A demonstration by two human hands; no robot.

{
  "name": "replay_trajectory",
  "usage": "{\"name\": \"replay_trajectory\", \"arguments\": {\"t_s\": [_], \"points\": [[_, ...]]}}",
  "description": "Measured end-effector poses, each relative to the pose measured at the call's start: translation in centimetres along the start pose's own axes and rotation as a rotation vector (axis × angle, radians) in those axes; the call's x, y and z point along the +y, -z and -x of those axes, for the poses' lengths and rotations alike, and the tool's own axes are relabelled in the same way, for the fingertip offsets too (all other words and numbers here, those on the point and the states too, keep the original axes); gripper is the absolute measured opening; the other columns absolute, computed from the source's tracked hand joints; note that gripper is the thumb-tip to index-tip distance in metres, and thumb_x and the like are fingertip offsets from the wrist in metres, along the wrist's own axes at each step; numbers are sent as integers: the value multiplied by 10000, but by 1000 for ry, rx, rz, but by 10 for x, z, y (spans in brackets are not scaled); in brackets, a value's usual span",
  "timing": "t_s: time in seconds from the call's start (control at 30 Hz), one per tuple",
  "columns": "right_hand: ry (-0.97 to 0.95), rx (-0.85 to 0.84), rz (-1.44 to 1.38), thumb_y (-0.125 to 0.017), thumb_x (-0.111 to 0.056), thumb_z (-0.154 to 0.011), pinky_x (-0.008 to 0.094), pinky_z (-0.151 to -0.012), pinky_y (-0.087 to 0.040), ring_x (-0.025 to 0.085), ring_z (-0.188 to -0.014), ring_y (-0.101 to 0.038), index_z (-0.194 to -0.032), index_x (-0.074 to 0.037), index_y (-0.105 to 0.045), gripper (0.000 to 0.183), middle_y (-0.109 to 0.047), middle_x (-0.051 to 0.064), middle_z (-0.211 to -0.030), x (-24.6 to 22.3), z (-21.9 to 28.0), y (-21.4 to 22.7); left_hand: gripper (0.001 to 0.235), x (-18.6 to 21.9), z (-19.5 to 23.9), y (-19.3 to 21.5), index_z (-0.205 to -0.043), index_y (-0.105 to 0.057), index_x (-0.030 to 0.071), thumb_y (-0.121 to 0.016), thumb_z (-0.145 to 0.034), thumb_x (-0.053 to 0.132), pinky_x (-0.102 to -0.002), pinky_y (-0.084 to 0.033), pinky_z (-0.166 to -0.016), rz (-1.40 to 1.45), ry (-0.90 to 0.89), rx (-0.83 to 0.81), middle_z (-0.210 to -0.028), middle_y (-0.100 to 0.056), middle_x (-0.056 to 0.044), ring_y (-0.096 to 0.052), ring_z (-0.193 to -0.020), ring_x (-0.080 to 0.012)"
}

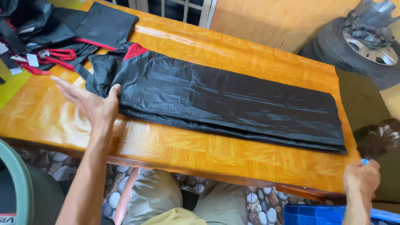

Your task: The person folds a black plastic bag on a wooden table, using a feather duster to smooth out the creases. They then place the folded bag into a green bucket and repeat the process with another bag from a blue bin.

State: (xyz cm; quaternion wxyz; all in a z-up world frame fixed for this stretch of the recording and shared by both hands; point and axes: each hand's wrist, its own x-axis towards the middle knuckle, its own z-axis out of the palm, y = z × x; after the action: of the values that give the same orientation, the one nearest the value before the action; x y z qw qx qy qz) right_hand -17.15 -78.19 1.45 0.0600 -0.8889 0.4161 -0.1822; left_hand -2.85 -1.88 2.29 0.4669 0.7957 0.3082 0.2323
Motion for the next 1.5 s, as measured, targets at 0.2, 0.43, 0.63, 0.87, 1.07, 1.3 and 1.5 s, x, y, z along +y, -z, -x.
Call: {"name": "replay_trajectory", "arguments": {"t_s": [0.2, 0.43, 0.63, 0.87, 1.07, 1.3, 1.5], "points": [[667, 249, -359, -488, -125, -1122, 545, -830, -476, 468, -957, -597, -1577, 37, -466, 483, -565, 288, -1100, -196, 152, 49, 677, 68, 78, -33, -1660, -380, 110, -673, -1094, 337, -819, -135, -1177, -188, -929, -85, -1727, -175, -165, -73, -1571, -498], [1082, -438, -263, -394, -55, -933, 588, -577, -565, 451, -666, -673, -1558, -167, -421, 636, -547, 185, -970, -273, 256, 64, 715, 44, 73, -79, -1531, -501, 255, -384, -982, 698, -856, -39, -1091, -654, -912, -480, -1688, -379, -136, -231, -1575, -476], [537, -605, 136, -474, -38, -1013, 347, -530, -504, 199, -632, -559, -1648, -240, -297, 690, -596, 113, -998, -190, 160, 75, 815, 35, 72, -80, -1585, -437, 249, -318, -963, 761, -899, -93, -1030, -604, -936, -422, -1661, -382, -120, -266, -1537, -491], [360, -32, 1, -464, -95, -978, 601, -942, -463, 532, -1127, -614, -1486, 37, -489, 525, -642, 344, -1274, -95, 73, 39, 906, 21, 72, -84, -1621, -401, 167, -294, -970, 789, -857, -51, -1081, -608, -921, -343, -1678, -383, -119, -259, -1555, -460], [830, -397, -197, -398, -191, -1040, 530, -667, -554, 374, -759, -669, -1615, -103, -370, 583, -633, 207, -1060, -239, 214, 38, 884, 44, 74, -52, -1648, -130, 6, -415, -1066, 607, -694, -179, -1227, -288, -723, -61, -1722, -223, -190, -224, -1590, -422], [1420, -386, -282, -558, -162, -1014, 468, -419, -450, 271, -460, -565, -1568, -156, -423, 570, -547, 77, -817, -321, 280, 33, 952, 5, 60, -32, -1618, 169, 91, -71, -980, 756, -488, 119, -1289, 425, -326, -155, -1735, 163, -163, 136, -1626, -352], [1172, -543, -193, -415, -350, -1032, 563, -661, -612, 421, -766, -714, -1568, -394, -390, 538, -650, 89, -879, -311, 272, 17, 761, 6, 70, -33, -1683, 16, 60, -354, -1098, 378, -765, -39, -1170, 151, -619, -369, -1694, -4, -339, 21, -1521, -603]]}}
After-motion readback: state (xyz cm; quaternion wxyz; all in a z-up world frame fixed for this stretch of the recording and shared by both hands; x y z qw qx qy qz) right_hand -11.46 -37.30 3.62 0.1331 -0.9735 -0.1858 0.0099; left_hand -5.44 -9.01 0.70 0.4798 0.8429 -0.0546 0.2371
